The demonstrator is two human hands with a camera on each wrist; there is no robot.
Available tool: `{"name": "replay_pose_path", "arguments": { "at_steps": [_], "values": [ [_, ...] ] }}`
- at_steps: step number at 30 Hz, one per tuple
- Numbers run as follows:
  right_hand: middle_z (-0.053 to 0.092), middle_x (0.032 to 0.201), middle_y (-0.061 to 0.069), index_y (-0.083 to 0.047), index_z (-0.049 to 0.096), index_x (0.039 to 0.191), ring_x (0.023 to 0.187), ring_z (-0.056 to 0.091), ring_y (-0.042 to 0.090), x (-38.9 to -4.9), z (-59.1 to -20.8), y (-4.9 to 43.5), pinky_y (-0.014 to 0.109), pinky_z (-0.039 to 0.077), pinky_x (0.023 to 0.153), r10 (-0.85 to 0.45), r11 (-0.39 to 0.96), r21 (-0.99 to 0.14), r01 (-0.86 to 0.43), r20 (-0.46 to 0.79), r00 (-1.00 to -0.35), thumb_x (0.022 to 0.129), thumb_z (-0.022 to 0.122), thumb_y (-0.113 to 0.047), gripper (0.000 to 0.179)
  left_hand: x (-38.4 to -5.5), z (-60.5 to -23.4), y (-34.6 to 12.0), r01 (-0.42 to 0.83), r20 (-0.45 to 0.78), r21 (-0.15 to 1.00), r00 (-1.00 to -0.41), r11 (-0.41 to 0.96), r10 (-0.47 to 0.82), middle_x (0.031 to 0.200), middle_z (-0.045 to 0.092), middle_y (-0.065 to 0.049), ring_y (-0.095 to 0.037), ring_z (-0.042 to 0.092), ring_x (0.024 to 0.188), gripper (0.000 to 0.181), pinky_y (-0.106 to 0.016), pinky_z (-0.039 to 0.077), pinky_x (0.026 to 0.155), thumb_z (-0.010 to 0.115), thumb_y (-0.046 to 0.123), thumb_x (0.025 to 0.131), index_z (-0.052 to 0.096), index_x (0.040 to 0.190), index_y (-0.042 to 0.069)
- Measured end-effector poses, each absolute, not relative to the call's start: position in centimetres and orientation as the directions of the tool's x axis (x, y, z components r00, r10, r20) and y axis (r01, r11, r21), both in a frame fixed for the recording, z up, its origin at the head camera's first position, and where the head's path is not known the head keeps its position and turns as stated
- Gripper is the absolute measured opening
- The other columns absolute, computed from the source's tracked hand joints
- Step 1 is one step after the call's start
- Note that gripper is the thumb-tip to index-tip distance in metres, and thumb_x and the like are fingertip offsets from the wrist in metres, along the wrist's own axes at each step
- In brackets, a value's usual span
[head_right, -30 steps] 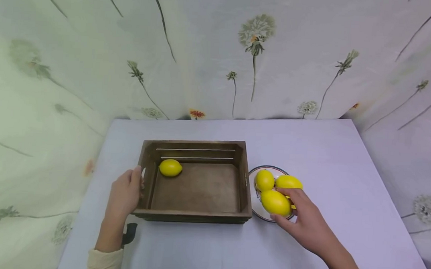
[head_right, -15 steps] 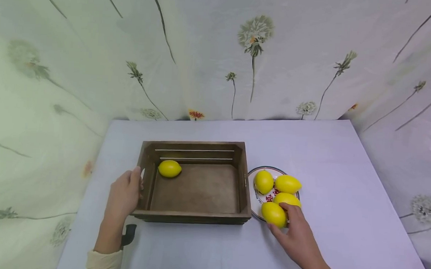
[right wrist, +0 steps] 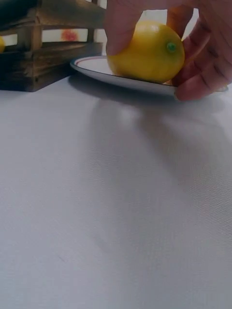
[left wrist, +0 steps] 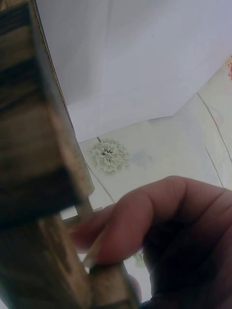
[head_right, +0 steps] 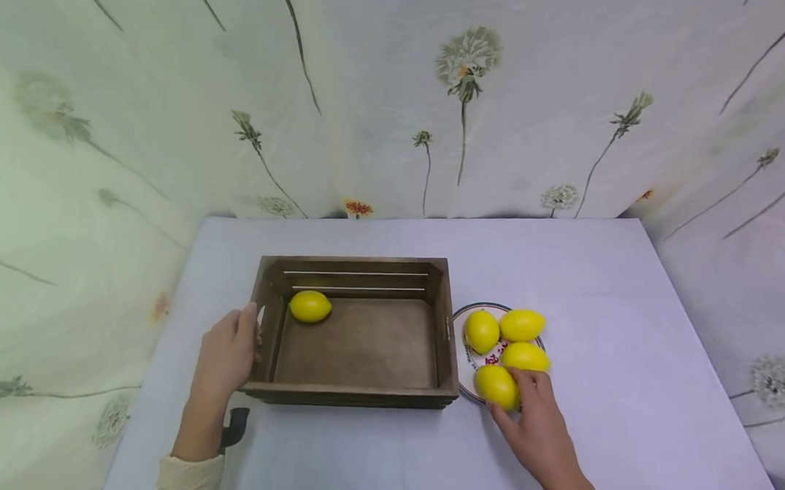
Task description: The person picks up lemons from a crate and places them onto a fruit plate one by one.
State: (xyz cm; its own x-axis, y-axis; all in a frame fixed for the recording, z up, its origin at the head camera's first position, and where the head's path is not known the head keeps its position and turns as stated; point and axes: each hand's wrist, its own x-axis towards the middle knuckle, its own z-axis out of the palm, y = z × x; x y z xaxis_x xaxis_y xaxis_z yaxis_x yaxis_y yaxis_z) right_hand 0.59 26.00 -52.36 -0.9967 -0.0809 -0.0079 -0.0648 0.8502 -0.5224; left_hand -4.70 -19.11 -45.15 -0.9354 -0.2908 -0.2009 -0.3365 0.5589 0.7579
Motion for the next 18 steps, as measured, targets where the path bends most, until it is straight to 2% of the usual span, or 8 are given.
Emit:
{"name": "replay_pose_path", "arguments": {
  "at_steps": [6, 11, 18],
  "values": [
    [0.049, 0.125, 0.025, 0.008, 0.049, 0.137, 0.101, 0.051, 0.033, 0.2, -52.6, 26.4, 0.053, 0.051, 0.081, -0.075, 0.862, -0.501, -0.083, 0.036, -0.997, 0.082, 0.087, -0.008, 0.069, -4.7, -45.2, -19.1, -0.338, -0.204, 0.755, -0.935, 0.561, -0.289, 0.086, 0.066, -0.014, -0.024, 0.058, 0.067, 0.056, -0.034, 0.047, 0.056, 0.035, 0.051, 0.113, 0.062, 0.099, 0.003],
    [0.046, 0.129, 0.029, 0.007, 0.045, 0.14, 0.102, 0.055, 0.037, -0.1, -52.6, 26.9, 0.057, 0.056, 0.082, -0.044, 0.875, -0.482, -0.038, 0.0, -0.999, 0.083, 0.085, -0.007, 0.07, -4.7, -45.2, -19.1, -0.339, -0.202, 0.752, -0.935, 0.565, -0.292, 0.085, 0.065, -0.013, -0.024, 0.058, 0.067, 0.056, -0.034, 0.048, 0.056, 0.035, 0.05, 0.113, 0.062, 0.099, 0.004],
    [0.044, 0.133, 0.032, 0.008, 0.045, 0.141, 0.105, 0.056, 0.041, -0.2, -52.1, 27.2, 0.06, 0.055, 0.084, -0.037, 0.885, -0.466, -0.017, -0.032, -0.999, 0.083, 0.085, -0.008, 0.072, -4.7, -45.1, -19.1, -0.336, -0.196, 0.756, -0.935, 0.561, -0.295, 0.085, 0.066, -0.014, -0.024, 0.059, 0.066, 0.058, -0.034, 0.048, 0.056, 0.035, 0.053, 0.112, 0.062, 0.098, 0.003]
  ]
}}
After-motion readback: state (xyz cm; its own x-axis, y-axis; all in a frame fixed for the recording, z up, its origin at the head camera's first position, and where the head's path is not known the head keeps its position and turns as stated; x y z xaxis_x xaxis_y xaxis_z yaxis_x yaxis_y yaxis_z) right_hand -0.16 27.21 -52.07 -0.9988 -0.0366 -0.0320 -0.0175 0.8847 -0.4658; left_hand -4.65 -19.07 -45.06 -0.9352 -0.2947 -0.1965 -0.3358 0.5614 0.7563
